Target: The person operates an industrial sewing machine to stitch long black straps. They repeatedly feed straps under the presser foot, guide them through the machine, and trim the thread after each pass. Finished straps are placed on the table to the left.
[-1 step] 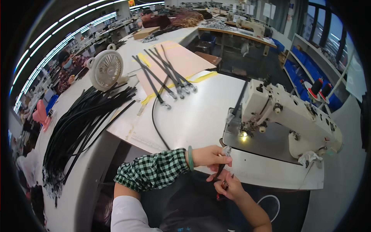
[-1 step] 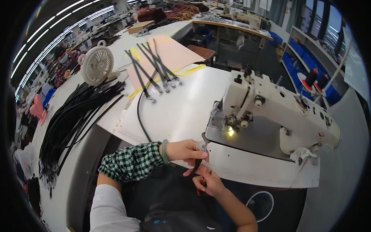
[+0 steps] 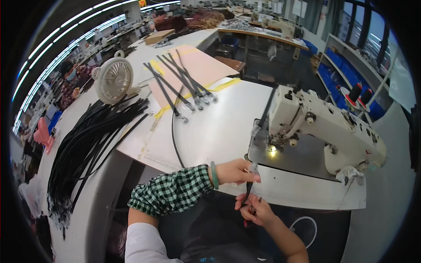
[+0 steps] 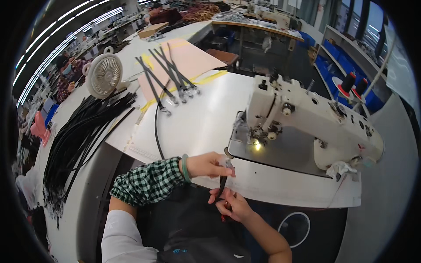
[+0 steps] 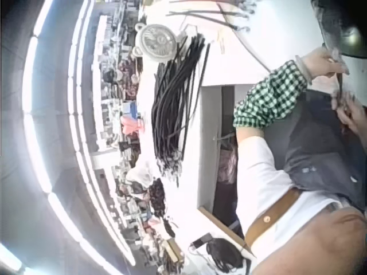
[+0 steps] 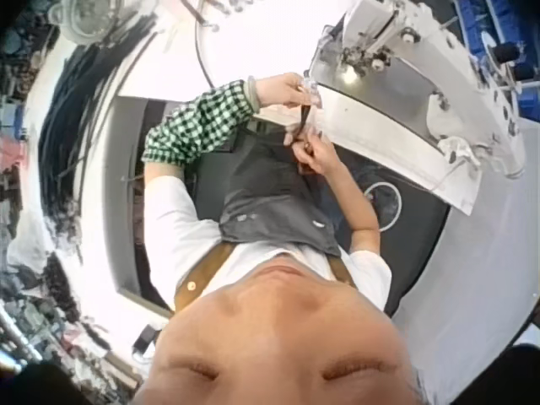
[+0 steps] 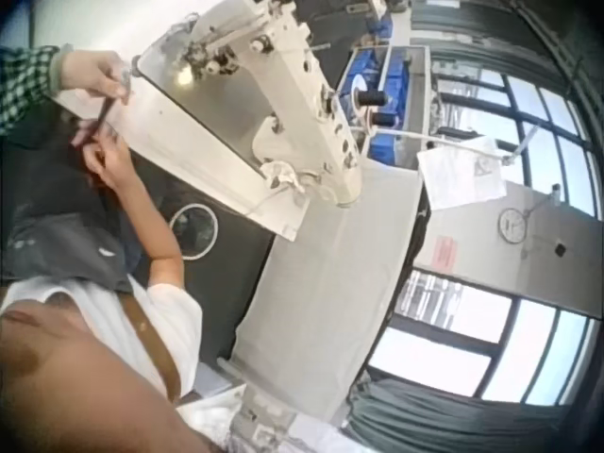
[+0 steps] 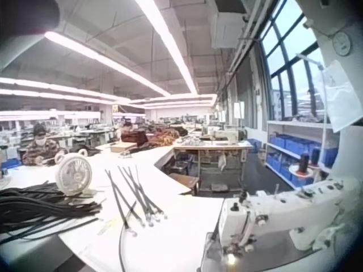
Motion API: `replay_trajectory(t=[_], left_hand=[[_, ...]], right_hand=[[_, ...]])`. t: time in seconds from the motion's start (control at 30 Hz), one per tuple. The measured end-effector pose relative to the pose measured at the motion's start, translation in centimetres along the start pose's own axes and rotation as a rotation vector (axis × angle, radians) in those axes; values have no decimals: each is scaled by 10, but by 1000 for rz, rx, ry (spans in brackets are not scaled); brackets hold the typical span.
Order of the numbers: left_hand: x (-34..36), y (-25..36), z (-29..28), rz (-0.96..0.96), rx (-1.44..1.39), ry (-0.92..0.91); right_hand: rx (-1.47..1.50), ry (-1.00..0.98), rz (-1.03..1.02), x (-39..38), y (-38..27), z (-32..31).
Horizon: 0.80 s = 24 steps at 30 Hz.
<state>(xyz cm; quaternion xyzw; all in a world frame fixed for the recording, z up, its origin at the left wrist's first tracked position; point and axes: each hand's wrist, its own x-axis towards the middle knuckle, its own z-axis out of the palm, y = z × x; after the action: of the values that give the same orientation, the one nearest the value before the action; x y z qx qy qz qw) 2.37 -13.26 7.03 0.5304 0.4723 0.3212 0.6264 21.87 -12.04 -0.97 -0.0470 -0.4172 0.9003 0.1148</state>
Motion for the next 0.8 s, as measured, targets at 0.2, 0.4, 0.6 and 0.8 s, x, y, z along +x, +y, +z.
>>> replay_trajectory(t=[0.2,0.4,0.6,0.8], left_hand=[[53,-31,-44,-53,-330,464],[64,-35,-59,106,81,907],[45,-57,-22,391,1000,699],[83,-51,-24,424,1213,498]], right_hand=[[-653,110,143,-45,21,-13],[-763,187,143,-48,23,-12],[-599,210,50,-40,18,1],[-1110,293,-159,-42,-1,3]])
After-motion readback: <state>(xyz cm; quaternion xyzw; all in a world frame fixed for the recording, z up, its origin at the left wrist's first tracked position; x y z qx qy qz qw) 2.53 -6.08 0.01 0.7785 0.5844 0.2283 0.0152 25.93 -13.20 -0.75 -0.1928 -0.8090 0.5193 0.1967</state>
